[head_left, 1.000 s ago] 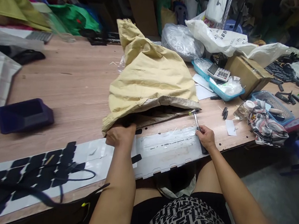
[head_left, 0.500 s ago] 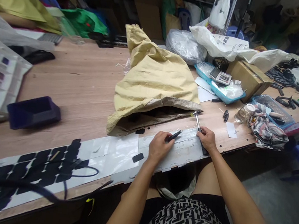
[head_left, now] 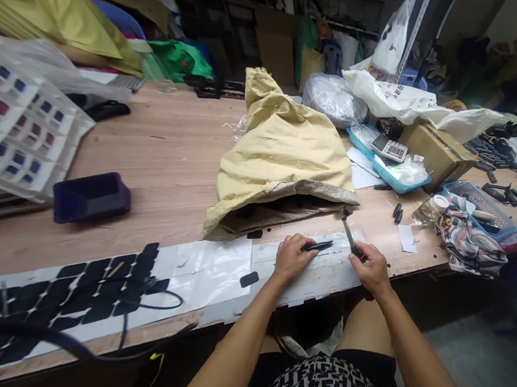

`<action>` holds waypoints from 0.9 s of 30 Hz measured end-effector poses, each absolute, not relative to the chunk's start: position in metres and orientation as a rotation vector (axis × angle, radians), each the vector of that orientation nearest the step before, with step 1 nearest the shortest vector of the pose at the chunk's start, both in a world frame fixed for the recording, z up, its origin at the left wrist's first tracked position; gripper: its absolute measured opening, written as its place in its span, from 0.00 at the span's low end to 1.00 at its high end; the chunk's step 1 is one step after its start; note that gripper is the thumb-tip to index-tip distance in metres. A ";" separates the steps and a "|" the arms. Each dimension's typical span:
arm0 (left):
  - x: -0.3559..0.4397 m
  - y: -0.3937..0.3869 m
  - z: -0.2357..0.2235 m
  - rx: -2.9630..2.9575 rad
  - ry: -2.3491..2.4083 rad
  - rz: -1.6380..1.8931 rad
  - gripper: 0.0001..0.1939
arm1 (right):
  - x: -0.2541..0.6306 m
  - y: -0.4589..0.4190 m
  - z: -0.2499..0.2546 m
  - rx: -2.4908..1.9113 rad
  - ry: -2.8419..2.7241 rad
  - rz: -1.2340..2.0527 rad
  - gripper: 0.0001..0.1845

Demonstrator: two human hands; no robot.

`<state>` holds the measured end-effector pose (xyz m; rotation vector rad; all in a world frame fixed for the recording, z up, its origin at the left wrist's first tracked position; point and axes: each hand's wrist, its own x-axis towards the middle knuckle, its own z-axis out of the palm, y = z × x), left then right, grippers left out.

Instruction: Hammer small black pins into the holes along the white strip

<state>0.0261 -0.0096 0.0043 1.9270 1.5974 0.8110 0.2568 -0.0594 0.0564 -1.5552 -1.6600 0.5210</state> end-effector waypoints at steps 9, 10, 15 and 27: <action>0.028 -0.008 0.007 1.880 1.605 0.807 0.08 | 0.243 -0.093 0.062 -1.617 -1.829 0.597 0.17; 0.028 -0.007 0.006 1.878 1.607 0.808 0.08 | 0.242 -0.094 0.061 -1.637 -1.834 0.621 0.17; 0.029 -0.007 0.006 1.872 1.615 0.801 0.08 | 0.239 -0.093 0.060 -1.677 -1.834 0.696 0.17; 0.029 -0.005 0.007 1.879 1.621 0.793 0.08 | 0.237 -0.076 0.060 -1.606 -1.810 0.796 0.18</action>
